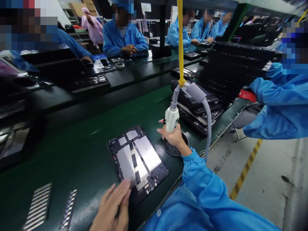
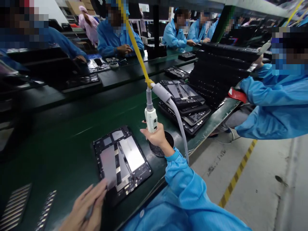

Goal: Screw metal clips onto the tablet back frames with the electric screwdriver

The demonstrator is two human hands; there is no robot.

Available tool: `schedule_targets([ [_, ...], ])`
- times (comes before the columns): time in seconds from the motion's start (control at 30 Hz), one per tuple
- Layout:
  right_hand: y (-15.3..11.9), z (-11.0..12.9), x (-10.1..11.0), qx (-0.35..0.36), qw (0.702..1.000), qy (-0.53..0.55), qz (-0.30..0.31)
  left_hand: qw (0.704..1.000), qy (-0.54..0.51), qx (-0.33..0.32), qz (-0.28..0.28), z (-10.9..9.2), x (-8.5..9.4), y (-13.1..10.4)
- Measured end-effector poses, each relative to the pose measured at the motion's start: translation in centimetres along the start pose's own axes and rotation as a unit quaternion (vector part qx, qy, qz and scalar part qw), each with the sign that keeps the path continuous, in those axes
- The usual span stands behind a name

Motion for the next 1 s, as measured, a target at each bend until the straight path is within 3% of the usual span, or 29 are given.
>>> schedule_targets([
  [0.13, -0.4, 1.0, 0.0, 0.016, 1.000, -0.008, 0.001, 0.992, 0.019, 0.119, -0.024, 5.1, 1.9, 1.8],
  [0.2, -0.6, 2.5, 0.2, 0.044, 0.999, -0.005, -0.028, 0.975, -0.051, 0.216, -0.007, 8.4, 1.4, 2.0],
  [0.3, -1.1, 5.4, -1.1, 0.088, 0.995, 0.022, -0.030, 0.920, -0.188, 0.342, 0.022, 11.8, -0.7, 1.8],
  [0.37, -1.7, 6.7, -3.4, 0.090, 0.995, 0.049, 0.016, 0.897, -0.238, 0.368, 0.058, 12.2, -2.5, 2.3],
  [0.47, -3.0, 7.8, -7.4, 0.077, 0.991, 0.066, 0.089, 0.907, -0.228, 0.341, 0.091, 11.7, -4.1, 4.1],
  [0.63, -4.7, 8.4, -12.3, 0.064, 0.983, 0.072, 0.156, 0.935, -0.182, 0.300, 0.047, 12.3, -4.3, 6.3],
  [0.77, -5.3, 7.7, -15.8, 0.039, 0.979, 0.080, 0.182, 0.933, -0.195, 0.295, 0.061, 12.7, -4.8, 7.0],
  [0.9, -5.6, 5.9, -19.1, 0.002, 0.974, 0.087, 0.209, 0.913, -0.246, 0.300, 0.127, 12.5, -5.9, 7.4],
  [1.0, -5.5, 4.7, -20.3, -0.012, 0.973, 0.082, 0.215, 0.891, -0.280, 0.316, 0.166, 12.6, -6.4, 7.4],
])
Point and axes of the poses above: each hand's wrist, its own y-axis towards the middle knuckle, its own x-axis out of the back of the hand, z = x × y, the point moved 10 cm from there along y, towards the middle knuckle, and after that the axes turned 2 degrees about -z, right-handed, at the moved point
